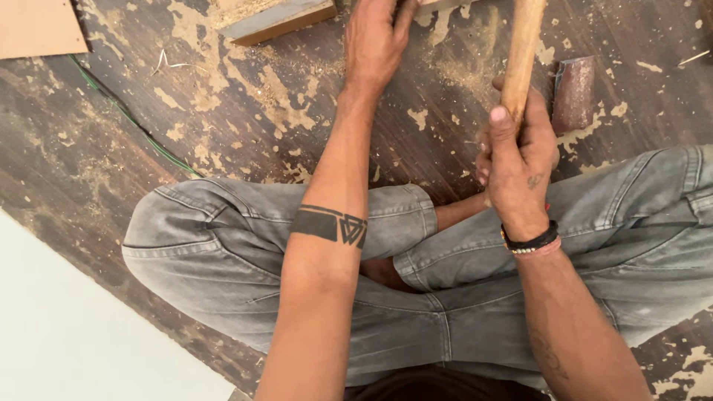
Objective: The person sits cross-legged on the floor and hammers nails into small wooden boards and box parts using a claw hammer, holding each nail in place with one hand while striking. They move finished pieces aside and pick up new boards and nails from the pile around them.
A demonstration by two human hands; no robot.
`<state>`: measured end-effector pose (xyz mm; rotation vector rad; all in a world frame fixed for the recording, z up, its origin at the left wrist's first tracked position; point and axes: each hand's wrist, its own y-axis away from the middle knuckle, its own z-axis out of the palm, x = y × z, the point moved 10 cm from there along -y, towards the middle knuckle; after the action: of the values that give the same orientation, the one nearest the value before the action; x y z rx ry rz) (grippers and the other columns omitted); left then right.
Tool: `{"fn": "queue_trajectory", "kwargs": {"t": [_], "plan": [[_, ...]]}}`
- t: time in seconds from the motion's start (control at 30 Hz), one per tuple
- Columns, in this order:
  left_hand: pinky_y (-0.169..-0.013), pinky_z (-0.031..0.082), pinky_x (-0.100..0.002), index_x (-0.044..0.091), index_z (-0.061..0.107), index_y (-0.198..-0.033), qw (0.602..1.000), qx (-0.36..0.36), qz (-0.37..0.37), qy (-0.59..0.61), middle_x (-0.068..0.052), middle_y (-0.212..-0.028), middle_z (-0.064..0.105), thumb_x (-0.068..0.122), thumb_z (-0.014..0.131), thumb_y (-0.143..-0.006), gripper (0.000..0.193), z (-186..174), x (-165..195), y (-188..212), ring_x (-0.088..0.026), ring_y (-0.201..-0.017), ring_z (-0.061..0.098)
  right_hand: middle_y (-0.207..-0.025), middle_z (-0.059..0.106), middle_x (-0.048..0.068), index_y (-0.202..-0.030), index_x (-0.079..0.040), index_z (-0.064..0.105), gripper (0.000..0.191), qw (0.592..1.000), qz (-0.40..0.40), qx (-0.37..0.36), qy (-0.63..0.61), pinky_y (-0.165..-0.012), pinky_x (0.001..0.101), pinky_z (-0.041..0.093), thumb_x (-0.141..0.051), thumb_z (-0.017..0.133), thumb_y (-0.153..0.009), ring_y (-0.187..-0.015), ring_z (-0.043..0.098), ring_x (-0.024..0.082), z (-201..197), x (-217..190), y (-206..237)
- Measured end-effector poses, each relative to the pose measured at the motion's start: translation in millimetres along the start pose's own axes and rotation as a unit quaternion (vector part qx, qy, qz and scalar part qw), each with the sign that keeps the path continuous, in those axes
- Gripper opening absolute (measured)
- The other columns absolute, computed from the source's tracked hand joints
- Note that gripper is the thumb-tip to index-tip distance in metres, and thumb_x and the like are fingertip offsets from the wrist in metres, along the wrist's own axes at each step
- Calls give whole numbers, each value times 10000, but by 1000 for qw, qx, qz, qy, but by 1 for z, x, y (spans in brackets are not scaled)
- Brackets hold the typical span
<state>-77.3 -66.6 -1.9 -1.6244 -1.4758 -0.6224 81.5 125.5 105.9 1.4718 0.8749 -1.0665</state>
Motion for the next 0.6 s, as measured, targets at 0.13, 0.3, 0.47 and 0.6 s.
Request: {"fn": "queue_trajectory", "kwargs": {"t": [0.13, 0.3, 0.47, 0.6], "plan": [[-801, 556, -438, 135, 699, -1084, 1000, -23, -12, -4, -87, -983, 736, 299, 686, -985, 192, 4, -2, -1, -297, -935, 717, -772, 501, -22, -1457, -72, 529, 427, 1000, 15, 9, 15, -433, 205, 351, -331, 571, -1120, -513, 409, 31, -1, 3, 1], [-778, 561, -442, 157, 707, -1056, 999, -15, 26, -38, -71, -964, 732, 307, 677, -1005, 161, 3, 4, -1, -286, -916, 709, -765, 507, -24, -1439, -75, 536, 401, 999, 2, 10, 50, -421, 205, 349, -316, 570, -1121, -508, 424, 32, -2, 5, 0], [-711, 573, -425, 183, 707, -1015, 993, -34, 58, -92, -49, -874, 727, 284, 657, -1000, 114, 9, 10, -1, -264, -824, 716, -795, 507, -25, -1463, -76, 524, 397, 999, -9, -14, 33, -458, 223, 347, -280, 581, -1127, -560, 422, 48, -2, 15, -2], [-675, 558, -461, 173, 699, -1016, 989, 1, 96, -112, -83, -879, 721, 274, 685, -975, 110, -2, 24, 1, -317, -826, 704, -854, 593, -7, -1486, -22, 496, 366, 940, -164, -3, 298, -703, 310, 422, -209, 606, -1192, -726, 550, 98, 2, -7, 5]]}}
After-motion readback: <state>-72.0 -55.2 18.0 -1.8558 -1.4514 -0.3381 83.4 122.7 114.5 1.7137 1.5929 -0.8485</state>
